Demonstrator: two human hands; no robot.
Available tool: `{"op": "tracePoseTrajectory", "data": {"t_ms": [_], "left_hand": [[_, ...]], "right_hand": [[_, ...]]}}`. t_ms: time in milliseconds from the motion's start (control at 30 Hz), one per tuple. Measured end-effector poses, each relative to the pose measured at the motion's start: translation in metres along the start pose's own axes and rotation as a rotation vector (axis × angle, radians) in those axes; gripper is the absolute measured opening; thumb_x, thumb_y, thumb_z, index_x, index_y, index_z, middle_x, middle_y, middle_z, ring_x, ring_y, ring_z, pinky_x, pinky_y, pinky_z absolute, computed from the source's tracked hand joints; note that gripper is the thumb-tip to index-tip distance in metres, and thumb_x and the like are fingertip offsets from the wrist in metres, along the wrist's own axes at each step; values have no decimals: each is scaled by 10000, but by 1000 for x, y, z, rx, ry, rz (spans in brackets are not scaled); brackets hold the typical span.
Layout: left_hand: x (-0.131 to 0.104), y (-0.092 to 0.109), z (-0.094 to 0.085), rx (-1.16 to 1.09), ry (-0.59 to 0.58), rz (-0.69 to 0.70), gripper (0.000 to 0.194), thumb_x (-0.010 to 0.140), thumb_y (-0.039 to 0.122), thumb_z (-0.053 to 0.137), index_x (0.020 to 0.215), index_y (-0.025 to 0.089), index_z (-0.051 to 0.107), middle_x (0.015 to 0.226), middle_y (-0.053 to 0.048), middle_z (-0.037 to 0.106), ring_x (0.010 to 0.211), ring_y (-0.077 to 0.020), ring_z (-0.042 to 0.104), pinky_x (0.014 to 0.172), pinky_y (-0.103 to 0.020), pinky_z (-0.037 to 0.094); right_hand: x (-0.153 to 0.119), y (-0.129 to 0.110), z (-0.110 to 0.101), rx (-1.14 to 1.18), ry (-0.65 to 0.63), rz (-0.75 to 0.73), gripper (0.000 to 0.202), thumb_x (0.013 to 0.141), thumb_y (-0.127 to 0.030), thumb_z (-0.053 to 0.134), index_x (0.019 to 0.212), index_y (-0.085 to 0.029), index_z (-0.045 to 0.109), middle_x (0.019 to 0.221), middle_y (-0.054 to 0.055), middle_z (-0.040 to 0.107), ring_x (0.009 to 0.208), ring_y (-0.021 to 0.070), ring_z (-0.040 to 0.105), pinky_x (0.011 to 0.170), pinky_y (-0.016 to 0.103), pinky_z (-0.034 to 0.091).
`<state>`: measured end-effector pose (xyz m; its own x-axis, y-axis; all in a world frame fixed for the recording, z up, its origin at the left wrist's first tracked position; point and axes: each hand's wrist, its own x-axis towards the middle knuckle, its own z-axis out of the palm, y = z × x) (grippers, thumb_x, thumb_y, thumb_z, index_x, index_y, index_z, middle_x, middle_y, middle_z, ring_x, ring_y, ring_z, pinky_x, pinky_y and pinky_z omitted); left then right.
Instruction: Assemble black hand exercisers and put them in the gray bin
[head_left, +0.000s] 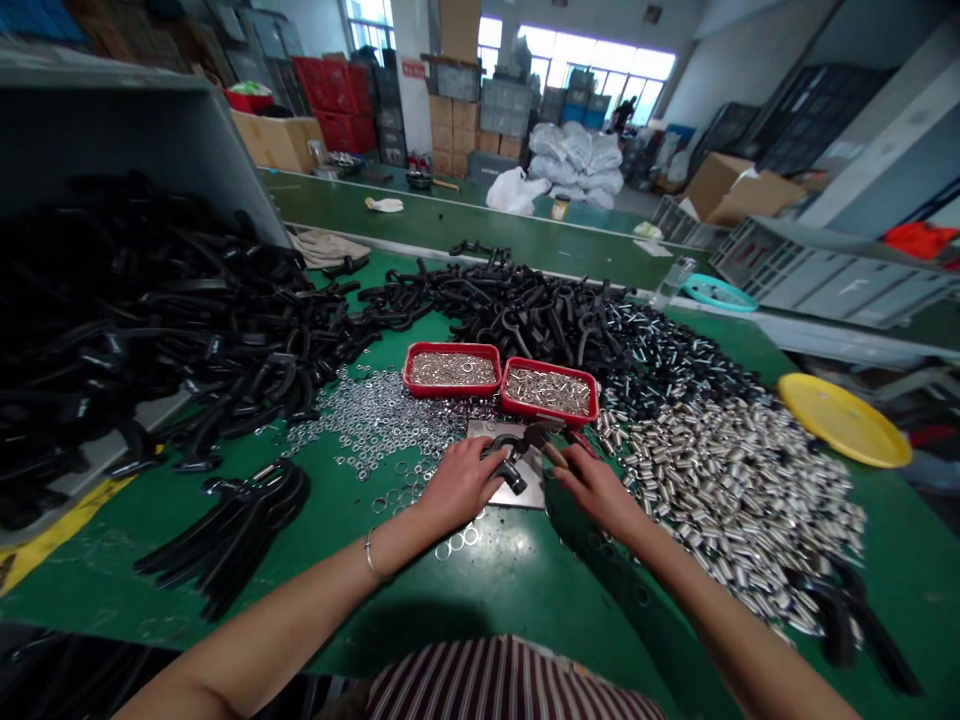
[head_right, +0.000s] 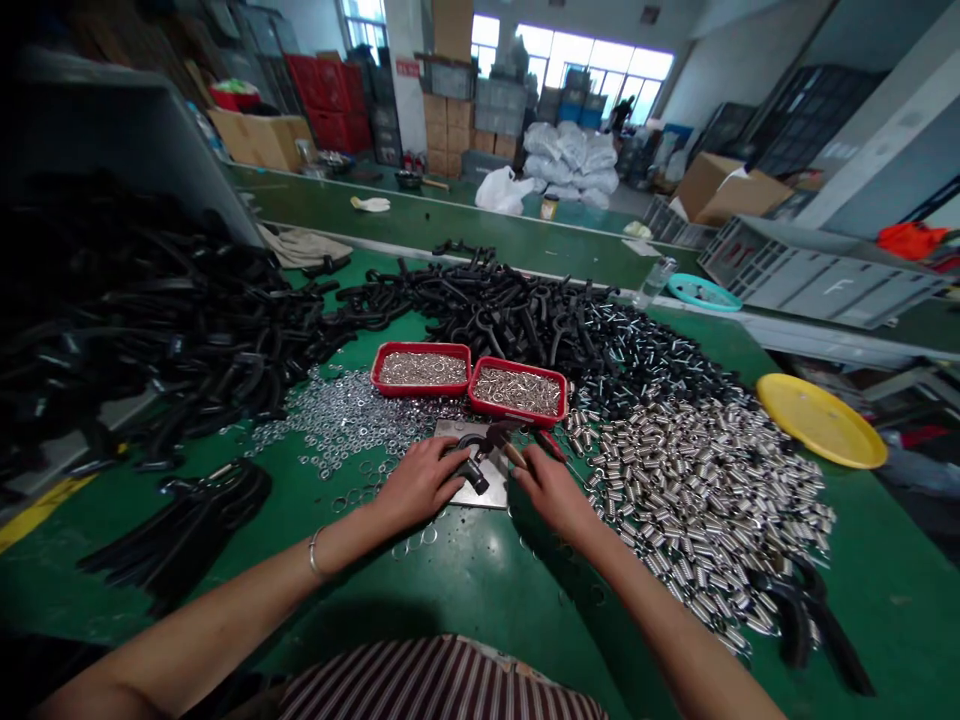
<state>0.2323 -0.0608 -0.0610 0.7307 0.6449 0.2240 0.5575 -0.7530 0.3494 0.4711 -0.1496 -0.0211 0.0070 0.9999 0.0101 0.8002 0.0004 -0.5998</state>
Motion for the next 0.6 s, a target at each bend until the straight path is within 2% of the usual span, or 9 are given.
{"op": "tracePoseTrajectory", "data": {"t_ms": [67, 167, 233, 267, 333, 367, 500, 533, 600], "left_hand": [[0, -3, 3, -38, 11, -20, 457, 925, 354, 585, 1365, 245, 522, 1284, -133, 566, 1176, -303, 533, 1014, -493, 426], [-1, -6, 9, -116, 58, -70, 756, 880, 340, 644, 1519, 190, 270, 1283, -153, 572, 1185, -308, 525, 1035, -495, 413], [0, -7, 13, -138, 82, -115, 918, 853, 334, 671, 1552, 141, 110, 1280, -171, 578, 1183, -315, 525, 1044, -501, 401], [0, -7, 13, -130, 81, -131, 949, 846, 336, 676, 1553, 131, 78, 1276, -175, 583, 1177, -320, 530, 1045, -507, 395], [1, -5, 12, -90, 65, -149, 962, 836, 353, 680, 1550, 123, 77, 1273, -182, 588, 1171, -335, 538, 1044, -526, 383], [2, -4, 11, -70, 55, -151, 962, 832, 362, 682, 1548, 117, 89, 1274, -186, 590, 1171, -344, 540, 1040, -534, 381], [7, -2, 2, -58, 9, -122, 874, 813, 353, 687, 1518, 114, 232, 1272, -195, 608, 1169, -363, 560, 1018, -539, 409], [10, -2, -1, -88, 0, -124, 825, 815, 347, 680, 1502, 123, 282, 1267, -192, 618, 1158, -358, 575, 1008, -528, 426], [18, -7, -8, -236, -31, -164, 708, 851, 354, 635, 1470, 153, 356, 1213, -169, 660, 1084, -316, 633, 951, -476, 484]], "right_hand": [[1, -11, -6, 53, 27, 11, 204, 973, -406, 433, 990, -232, 538, 857, 44, 649, 771, 219, 613, 687, 319, 457], [0, -26, -7, 70, 106, -1, 253, 1005, -424, 371, 1065, -236, 529, 966, 80, 675, 847, 226, 634, 703, 308, 457], [1, -30, -2, -2, 24, -16, 231, 996, -412, 387, 1028, -235, 533, 948, 85, 675, 815, 228, 633, 684, 305, 445], [2, -29, 1, -40, -45, -17, 214, 987, -404, 403, 987, -234, 533, 904, 78, 671, 778, 225, 627, 669, 304, 436], [4, -24, 6, -59, -136, 0, 210, 975, -408, 426, 899, -237, 521, 800, 52, 647, 714, 216, 607, 643, 301, 422], [4, -19, 7, -18, -141, 22, 229, 977, -423, 422, 874, -239, 511, 764, 38, 634, 690, 209, 600, 630, 298, 422], [-10, 6, 6, 337, -121, 246, 340, 987, -551, 333, 928, -259, 496, 749, -1, 652, 504, 169, 550, 490, 284, 410], [-16, 14, 4, 363, -135, 295, 359, 984, -569, 321, 941, -264, 506, 734, -6, 656, 472, 168, 541, 464, 285, 402], [-27, 31, -6, 234, -131, 310, 377, 971, -569, 347, 886, -262, 548, 678, 1, 644, 500, 190, 573, 485, 297, 415]]}}
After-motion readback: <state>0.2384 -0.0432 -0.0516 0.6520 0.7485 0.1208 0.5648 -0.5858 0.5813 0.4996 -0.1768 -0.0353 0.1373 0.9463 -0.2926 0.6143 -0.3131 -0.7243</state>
